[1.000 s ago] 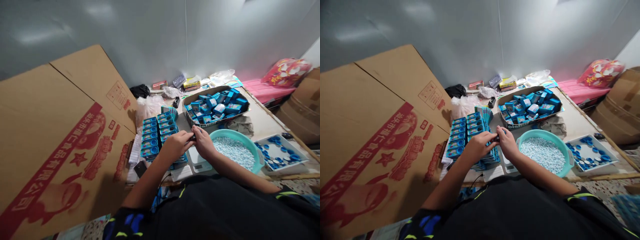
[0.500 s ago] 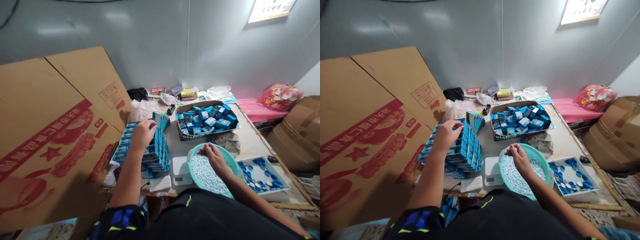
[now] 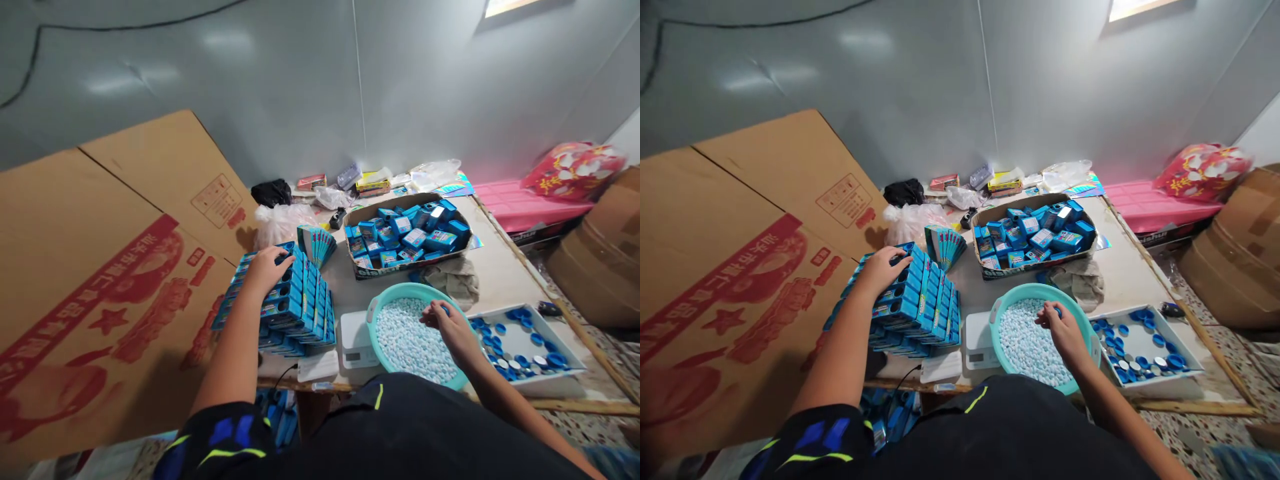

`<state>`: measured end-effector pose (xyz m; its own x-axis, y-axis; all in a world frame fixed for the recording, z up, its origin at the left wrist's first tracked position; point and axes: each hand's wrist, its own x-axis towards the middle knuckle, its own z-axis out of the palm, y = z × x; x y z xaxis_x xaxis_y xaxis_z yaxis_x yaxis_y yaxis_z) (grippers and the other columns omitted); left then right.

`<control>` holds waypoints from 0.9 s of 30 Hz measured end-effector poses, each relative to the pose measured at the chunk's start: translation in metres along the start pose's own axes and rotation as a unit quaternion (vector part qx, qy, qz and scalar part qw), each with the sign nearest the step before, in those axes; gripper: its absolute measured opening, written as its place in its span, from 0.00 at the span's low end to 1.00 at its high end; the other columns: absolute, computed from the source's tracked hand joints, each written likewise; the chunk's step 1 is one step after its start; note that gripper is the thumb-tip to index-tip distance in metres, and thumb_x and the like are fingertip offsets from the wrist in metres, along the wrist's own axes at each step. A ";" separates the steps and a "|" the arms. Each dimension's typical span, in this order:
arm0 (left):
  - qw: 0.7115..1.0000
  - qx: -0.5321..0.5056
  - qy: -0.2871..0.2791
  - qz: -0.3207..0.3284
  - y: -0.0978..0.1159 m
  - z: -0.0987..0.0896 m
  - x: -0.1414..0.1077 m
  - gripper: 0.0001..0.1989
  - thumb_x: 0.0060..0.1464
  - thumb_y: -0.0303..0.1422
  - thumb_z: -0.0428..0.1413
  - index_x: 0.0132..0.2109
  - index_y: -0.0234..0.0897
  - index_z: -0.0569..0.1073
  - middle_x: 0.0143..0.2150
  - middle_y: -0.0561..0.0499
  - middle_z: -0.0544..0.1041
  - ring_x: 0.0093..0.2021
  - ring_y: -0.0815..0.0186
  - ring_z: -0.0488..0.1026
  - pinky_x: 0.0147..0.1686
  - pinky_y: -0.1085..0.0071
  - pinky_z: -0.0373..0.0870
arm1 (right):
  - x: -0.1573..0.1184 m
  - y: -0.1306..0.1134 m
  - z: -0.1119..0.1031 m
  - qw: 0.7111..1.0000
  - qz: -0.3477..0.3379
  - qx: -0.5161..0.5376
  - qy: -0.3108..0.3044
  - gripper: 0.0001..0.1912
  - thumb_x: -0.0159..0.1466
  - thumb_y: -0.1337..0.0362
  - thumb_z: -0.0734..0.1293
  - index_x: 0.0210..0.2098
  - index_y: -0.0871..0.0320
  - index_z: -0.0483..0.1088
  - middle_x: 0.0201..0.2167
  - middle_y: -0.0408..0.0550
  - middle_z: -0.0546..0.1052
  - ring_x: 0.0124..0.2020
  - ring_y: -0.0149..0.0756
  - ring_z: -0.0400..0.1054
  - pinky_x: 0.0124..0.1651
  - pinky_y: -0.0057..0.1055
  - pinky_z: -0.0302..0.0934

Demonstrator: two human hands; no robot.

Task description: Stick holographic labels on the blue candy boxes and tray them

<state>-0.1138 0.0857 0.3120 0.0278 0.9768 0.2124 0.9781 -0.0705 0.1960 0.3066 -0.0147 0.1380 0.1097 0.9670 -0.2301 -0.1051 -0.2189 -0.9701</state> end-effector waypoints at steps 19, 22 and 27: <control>0.994 -0.026 0.090 0.050 0.079 0.003 -0.055 0.19 0.63 0.39 0.56 0.56 0.35 0.74 0.55 0.39 0.76 0.59 0.50 0.71 0.66 0.46 0.57 | -0.020 -0.034 0.100 0.983 0.031 0.068 -0.166 0.34 0.57 0.26 0.62 0.28 0.54 0.62 0.19 0.36 0.54 0.20 0.30 0.50 0.25 0.31 0.50; 0.967 -0.193 -0.017 0.163 0.113 0.022 -0.085 0.17 0.63 0.39 0.57 0.56 0.39 0.74 0.51 0.44 0.76 0.51 0.59 0.75 0.54 0.61 0.72 | -0.026 -0.044 0.122 0.968 0.073 0.101 -0.218 0.36 0.57 0.25 0.60 0.29 0.54 0.62 0.19 0.36 0.54 0.20 0.30 0.48 0.25 0.31 0.47; 0.937 -0.238 -0.124 0.224 0.124 0.048 -0.111 0.11 0.62 0.33 0.58 0.50 0.37 0.77 0.49 0.44 0.77 0.49 0.60 0.75 0.51 0.64 0.73 | -0.031 -0.056 0.138 0.952 0.119 0.109 -0.259 0.34 0.55 0.28 0.66 0.28 0.55 0.62 0.21 0.39 0.60 0.23 0.31 0.53 0.28 0.31 0.51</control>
<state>0.0144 -0.0213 0.2666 0.5180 0.8408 0.1572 0.6561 -0.5084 0.5577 0.1729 -0.0143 0.2098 -0.4387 0.8402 -0.3188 -0.2743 -0.4630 -0.8428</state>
